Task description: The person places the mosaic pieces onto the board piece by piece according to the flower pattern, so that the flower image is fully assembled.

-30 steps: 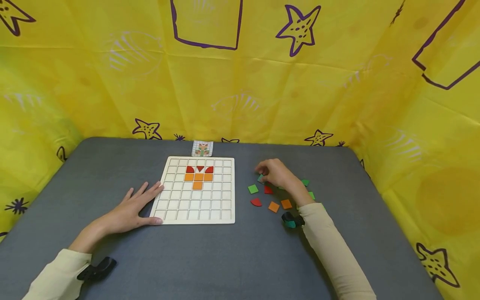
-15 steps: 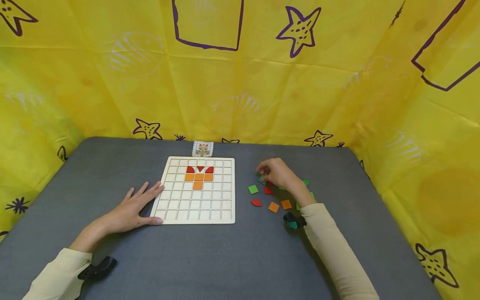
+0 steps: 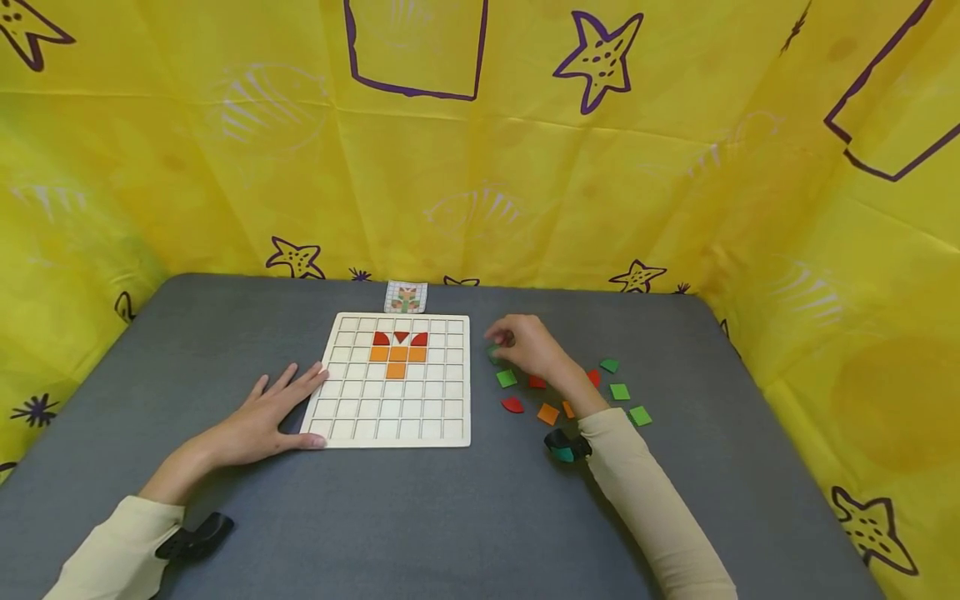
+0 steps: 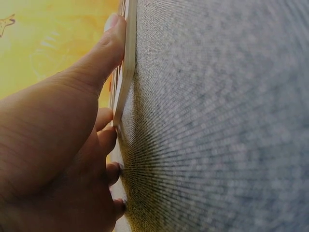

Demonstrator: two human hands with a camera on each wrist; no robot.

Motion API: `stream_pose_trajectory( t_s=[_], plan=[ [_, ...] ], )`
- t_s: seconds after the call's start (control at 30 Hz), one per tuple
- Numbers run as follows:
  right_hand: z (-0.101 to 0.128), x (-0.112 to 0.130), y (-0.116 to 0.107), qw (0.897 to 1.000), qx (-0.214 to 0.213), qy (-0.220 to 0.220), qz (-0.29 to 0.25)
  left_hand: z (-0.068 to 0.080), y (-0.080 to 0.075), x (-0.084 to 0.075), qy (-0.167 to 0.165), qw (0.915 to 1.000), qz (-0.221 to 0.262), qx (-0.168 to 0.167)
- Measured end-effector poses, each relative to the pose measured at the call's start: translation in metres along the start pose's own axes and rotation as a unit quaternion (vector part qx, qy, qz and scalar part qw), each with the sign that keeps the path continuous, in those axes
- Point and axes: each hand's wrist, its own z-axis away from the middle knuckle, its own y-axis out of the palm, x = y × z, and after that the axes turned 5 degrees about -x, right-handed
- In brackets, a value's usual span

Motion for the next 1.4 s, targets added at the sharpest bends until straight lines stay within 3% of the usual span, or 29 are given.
stream_pose_trajectory(
  t_s=[1.07,1.4],
  plan=[
    [-0.037,0.053,0.065,0.997,-0.006,-0.026,-0.067,-0.001,0.001,0.003,0.002,1.0,-0.001,0.0],
    [-0.039,0.065,0.081,0.997,0.023,-0.018,-0.065,-0.001,0.002,0.004,0.004,1.0,-0.001,-0.006]
  ],
)
